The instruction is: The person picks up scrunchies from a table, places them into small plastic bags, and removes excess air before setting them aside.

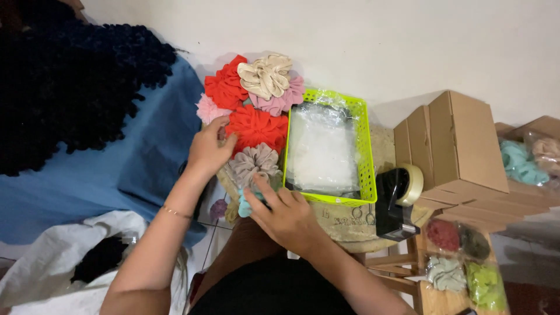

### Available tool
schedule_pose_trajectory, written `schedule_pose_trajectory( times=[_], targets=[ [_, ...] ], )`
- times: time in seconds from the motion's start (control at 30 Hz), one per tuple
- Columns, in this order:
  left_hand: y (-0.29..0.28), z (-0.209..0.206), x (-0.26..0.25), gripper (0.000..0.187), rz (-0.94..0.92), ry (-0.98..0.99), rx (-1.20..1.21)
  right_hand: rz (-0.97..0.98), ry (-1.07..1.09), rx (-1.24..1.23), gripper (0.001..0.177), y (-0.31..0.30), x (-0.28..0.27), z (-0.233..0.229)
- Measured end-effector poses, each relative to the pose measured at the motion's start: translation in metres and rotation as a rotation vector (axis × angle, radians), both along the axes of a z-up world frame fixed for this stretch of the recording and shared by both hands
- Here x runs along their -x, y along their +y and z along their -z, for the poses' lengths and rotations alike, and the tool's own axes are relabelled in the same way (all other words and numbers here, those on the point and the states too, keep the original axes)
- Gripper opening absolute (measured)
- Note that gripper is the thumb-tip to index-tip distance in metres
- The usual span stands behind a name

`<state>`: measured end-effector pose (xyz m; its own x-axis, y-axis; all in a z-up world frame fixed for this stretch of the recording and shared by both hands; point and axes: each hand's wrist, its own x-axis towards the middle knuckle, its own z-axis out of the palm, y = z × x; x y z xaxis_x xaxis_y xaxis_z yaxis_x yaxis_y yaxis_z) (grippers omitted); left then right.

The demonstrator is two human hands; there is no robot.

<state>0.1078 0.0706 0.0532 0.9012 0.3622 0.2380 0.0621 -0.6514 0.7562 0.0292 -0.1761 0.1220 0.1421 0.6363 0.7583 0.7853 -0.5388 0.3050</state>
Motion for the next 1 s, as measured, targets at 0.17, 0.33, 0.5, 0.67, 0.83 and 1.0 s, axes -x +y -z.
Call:
schedule_pose_trajectory(
  times=[0.17,0.33,0.5,0.67,0.83,1.0],
  targets=[
    [-0.014,-0.035,-0.008,0.064,0.030,0.272,-0.117,0.082,0.004,0.173,0.068,0.019,-0.021,0.030],
    [-0.011,-0.005,-0.026,0.068,0.038,0.318,-0.065,0.106,0.056,0.182,0.065,0.019,-0.033,0.061],
    [-0.012,0.004,-0.027,0.047,-0.024,-0.025,0.183,0.139,0.097,0.247,0.059,0.015,-0.031,0.045],
    [-0.023,0.001,-0.033,0.057,-0.024,0.028,0.292,0.143,0.052,0.255,0.043,0.019,-0.035,0.064],
    [-0.029,0.001,-0.036,0.088,0.015,0.176,0.369,0.143,0.041,0.265,0.036,0.020,-0.031,0.052],
    [-0.038,0.006,-0.047,0.062,0.001,-0.249,0.726,0.162,0.067,0.259,0.033,0.023,-0.026,0.054]
  ],
)
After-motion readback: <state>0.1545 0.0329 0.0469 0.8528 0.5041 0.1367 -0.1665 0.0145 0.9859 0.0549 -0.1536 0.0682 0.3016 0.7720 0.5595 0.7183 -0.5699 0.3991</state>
